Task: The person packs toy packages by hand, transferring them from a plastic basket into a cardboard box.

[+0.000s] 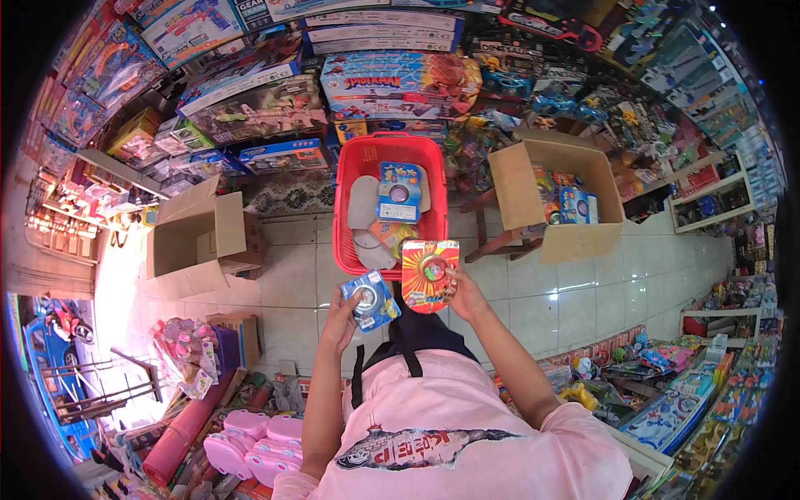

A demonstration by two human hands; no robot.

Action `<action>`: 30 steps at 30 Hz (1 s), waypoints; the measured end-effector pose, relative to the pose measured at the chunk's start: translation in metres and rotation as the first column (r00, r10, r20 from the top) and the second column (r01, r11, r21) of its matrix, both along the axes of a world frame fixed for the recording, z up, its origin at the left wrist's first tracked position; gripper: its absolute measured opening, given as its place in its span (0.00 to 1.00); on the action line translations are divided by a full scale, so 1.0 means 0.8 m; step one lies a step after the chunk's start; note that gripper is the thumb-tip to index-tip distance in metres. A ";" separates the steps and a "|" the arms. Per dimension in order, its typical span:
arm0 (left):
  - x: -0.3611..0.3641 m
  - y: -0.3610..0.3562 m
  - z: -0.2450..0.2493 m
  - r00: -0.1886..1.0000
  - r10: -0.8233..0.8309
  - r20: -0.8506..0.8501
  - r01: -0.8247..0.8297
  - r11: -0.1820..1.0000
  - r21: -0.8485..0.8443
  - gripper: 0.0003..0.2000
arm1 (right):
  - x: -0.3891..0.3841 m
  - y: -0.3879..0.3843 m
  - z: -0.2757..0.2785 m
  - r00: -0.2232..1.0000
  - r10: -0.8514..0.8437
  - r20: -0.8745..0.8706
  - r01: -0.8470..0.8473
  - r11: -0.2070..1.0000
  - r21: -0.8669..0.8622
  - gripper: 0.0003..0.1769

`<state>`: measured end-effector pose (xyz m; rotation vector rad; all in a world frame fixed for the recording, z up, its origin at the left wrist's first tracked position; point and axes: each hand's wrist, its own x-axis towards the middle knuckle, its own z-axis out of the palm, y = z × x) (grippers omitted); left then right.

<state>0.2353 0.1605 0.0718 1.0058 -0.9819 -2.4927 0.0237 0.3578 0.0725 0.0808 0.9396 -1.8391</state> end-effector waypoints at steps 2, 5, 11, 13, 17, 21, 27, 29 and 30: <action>0.013 0.024 -0.004 0.998 -0.060 0.025 0.060 0.998 -0.001 0.17 | 0.020 0.029 -0.005 0.999 -0.046 0.002 0.046 0.999 -0.023 0.30; 0.026 0.060 -0.008 0.993 -0.118 0.020 0.118 0.993 0.001 0.20 | 0.050 0.072 -0.003 0.995 -0.104 -0.010 0.103 0.995 -0.011 0.29; 0.010 0.115 -0.011 0.982 -0.189 0.025 0.189 0.982 -0.007 0.17 | 0.072 0.148 0.027 0.977 -0.209 0.032 0.207 0.978 0.035 0.25; 0.002 0.127 -0.013 0.973 -0.225 0.058 0.226 0.974 -0.024 0.17 | 0.069 0.170 0.029 0.970 -0.244 0.012 0.243 0.969 0.053 0.25; -0.031 0.148 -0.012 0.950 -0.293 0.105 0.301 0.950 -0.080 0.18 | 0.048 0.213 0.019 0.958 -0.283 -0.044 0.286 0.956 0.069 0.26; -0.088 0.176 -0.004 0.927 -0.353 0.126 0.370 0.916 -0.155 0.18 | 0.011 0.253 0.020 0.932 -0.358 -0.052 0.360 0.931 0.057 0.27; -0.198 0.248 0.007 0.913 -0.394 0.107 0.408 0.893 -0.188 0.19 | -0.064 0.338 0.023 0.919 -0.387 -0.075 0.392 0.917 0.071 0.26; -0.235 0.273 0.004 0.911 -0.400 0.104 0.413 0.891 -0.191 0.19 | -0.090 0.367 0.022 0.915 -0.391 -0.099 0.398 0.914 0.072 0.25; -0.252 0.283 0.001 0.903 -0.413 0.123 0.430 0.877 -0.214 0.19 | -0.103 0.380 0.020 0.907 -0.408 -0.103 0.417 0.906 0.079 0.24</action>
